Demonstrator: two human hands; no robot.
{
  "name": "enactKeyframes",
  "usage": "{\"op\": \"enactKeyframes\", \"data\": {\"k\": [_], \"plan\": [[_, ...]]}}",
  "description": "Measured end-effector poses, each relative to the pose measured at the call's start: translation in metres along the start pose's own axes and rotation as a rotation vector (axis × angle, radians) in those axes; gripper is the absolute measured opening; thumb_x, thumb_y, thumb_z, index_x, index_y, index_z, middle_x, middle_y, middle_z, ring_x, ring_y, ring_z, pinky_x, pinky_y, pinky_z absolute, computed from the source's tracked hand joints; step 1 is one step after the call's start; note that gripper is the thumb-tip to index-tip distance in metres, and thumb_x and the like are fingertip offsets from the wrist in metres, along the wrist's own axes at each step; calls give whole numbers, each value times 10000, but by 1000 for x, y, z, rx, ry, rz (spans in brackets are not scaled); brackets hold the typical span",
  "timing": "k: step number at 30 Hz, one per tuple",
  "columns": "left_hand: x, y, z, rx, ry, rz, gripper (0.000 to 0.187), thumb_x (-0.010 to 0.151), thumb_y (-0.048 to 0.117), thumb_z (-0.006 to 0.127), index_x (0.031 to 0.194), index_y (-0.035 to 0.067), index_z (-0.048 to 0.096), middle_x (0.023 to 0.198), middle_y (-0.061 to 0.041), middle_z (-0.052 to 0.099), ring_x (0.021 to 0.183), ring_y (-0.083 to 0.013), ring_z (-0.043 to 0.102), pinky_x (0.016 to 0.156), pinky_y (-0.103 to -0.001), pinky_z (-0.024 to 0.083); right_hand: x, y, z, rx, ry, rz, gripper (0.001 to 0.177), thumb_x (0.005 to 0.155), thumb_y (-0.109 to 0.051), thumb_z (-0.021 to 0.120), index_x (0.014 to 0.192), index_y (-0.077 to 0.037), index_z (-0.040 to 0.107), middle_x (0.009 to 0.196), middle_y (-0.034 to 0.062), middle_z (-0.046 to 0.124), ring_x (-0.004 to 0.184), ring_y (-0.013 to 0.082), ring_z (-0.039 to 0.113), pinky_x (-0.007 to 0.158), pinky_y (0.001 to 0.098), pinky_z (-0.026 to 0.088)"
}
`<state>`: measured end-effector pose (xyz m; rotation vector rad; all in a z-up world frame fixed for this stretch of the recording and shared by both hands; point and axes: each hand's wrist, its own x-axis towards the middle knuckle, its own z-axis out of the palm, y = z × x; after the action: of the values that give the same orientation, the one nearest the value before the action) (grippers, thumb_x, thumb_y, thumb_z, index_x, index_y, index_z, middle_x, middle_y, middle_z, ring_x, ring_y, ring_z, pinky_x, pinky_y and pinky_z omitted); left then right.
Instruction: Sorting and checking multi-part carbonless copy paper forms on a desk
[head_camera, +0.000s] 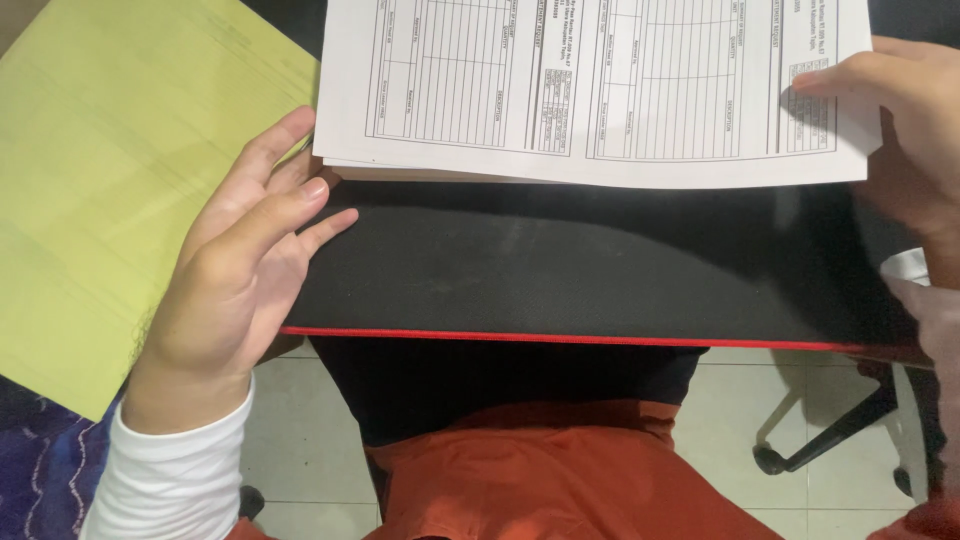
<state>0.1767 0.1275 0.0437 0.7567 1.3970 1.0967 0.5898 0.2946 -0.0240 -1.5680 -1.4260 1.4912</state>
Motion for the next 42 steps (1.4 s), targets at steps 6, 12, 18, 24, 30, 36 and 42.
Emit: {"op": "enactKeyframes", "data": {"k": [6,12,18,24,30,36,42], "plan": [[1,-13,-7,133,-159,191,678,957,218,490,1566,28,260,1587,-117,387,1407,-196,401,1151,-360,348,-15,-25,25,42,40,45,347,955,-192,575,1253,-22,631,1099,103,707,882,210,701,667,310,538],[-5,-17,-2,361,-108,180,770,966,291,524,1602,66,151,1686,-123,256,1560,-269,224,1200,-413,280,-15,-25,31,60,91,25,362,918,-188,602,1263,-83,629,1137,61,722,926,179,727,710,277,558],[-6,-18,-1,352,-107,166,798,958,281,542,1611,92,123,1699,-121,210,1563,-278,216,1176,-422,353,-14,-35,39,140,159,106,294,851,-202,604,1118,-99,670,1059,10,741,880,130,737,694,225,550],[-7,-17,-2,353,-99,140,793,955,298,535,1613,118,130,1717,-98,186,1570,-305,187,1174,-420,350,-1,-19,22,123,129,70,289,909,-194,610,1192,-141,597,1050,5,704,859,120,719,597,234,530],[-2,-30,-9,222,-107,229,726,972,215,525,1592,66,178,1698,-172,221,1572,-299,222,1182,-410,326,-15,-39,30,546,-70,35,481,859,-70,637,1338,-36,640,1216,129,752,945,272,778,568,399,723],[-30,-36,7,-374,71,95,638,889,56,552,1506,65,390,1383,-151,510,1252,-257,533,1097,-346,426,-35,-49,43,919,-130,111,547,838,37,653,1383,68,632,1295,221,789,1086,372,811,650,448,755],[-28,-51,33,-798,-398,16,514,996,104,609,1457,-46,438,1484,-334,486,1418,-457,463,1202,-482,353,-46,-35,37,1004,-189,133,613,832,48,710,1435,57,601,1302,250,774,1097,405,802,681,483,760]]}}
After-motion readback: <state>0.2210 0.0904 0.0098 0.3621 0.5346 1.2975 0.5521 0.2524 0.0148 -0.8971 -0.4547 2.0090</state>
